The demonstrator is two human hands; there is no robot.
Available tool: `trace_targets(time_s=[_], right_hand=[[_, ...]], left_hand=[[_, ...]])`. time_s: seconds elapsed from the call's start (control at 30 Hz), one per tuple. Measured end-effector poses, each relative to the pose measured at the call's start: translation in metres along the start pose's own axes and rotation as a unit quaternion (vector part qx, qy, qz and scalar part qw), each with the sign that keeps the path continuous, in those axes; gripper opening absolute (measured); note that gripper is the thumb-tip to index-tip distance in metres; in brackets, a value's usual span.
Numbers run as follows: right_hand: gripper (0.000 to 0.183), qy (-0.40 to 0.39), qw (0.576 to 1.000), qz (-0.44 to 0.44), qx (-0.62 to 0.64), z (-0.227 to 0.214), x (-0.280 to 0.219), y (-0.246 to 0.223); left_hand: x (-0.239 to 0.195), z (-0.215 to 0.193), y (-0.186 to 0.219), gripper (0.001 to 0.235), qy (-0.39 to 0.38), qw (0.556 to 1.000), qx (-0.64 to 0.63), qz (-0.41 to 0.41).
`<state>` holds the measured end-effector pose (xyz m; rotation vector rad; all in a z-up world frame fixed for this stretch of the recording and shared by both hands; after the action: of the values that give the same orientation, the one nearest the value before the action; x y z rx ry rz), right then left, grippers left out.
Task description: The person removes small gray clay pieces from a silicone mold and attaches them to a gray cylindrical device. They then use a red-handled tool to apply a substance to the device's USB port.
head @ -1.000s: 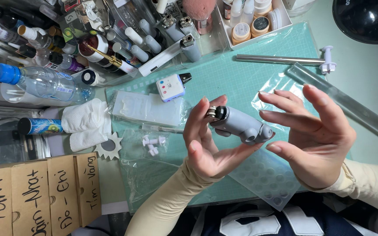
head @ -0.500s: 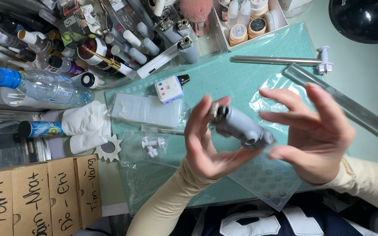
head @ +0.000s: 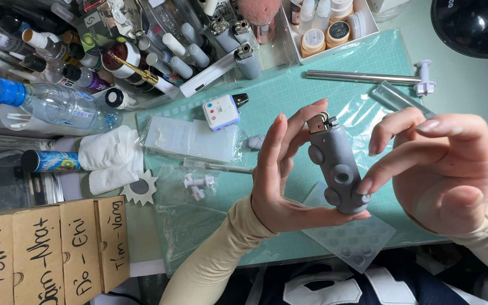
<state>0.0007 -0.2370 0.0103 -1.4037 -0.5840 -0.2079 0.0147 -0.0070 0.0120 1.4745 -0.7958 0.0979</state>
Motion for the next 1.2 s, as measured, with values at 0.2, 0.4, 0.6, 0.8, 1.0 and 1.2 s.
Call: trace_targets(time_s=[0.2, 0.4, 0.6, 0.8, 1.0, 1.2], right_hand=[[0.063, -0.007, 1.0, 0.018, 0.02, 0.001, -0.003, 0.002], [0.061, 0.01, 0.999, 0.031, 0.01, 0.007, 0.0, -0.003], [0.055, 0.02, 0.912, -0.295, -0.285, 0.009, 0.027, -0.013], [0.043, -0.099, 0.794, -0.347, -0.49, 0.014, 0.013, -0.02], [0.044, -0.101, 0.788, -0.346, -0.5, 0.018, 0.015, -0.019], [0.046, -0.135, 0.796, -0.298, -0.51, 0.018, 0.012, -0.022]], left_hand=[[0.001, 0.0, 0.0, 0.141, -0.005, 1.0, -0.001, -0.001], [0.004, -0.002, -0.003, 0.139, -0.003, 1.0, 0.011, 0.007], [0.003, -0.002, 0.003, 0.134, 0.057, 0.995, 0.086, 0.014], [0.001, -0.007, 0.011, 0.131, 0.105, 0.981, 0.163, 0.018], [0.0, -0.009, 0.012, 0.133, 0.106, 0.974, 0.194, 0.042], [-0.001, -0.009, 0.011, 0.132, 0.101, 0.972, 0.204, 0.054]])
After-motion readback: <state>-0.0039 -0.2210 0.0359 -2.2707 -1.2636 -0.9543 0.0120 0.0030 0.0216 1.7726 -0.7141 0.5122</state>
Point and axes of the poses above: each hand's wrist, its own x-axis towards the middle knuckle, its own z-axis out of the palm, y = z × x, the point moved 2 cm from there along x, towards the middle knuckle, and after that the axes turned 2 degrees about -y, right-handed, at the moved point
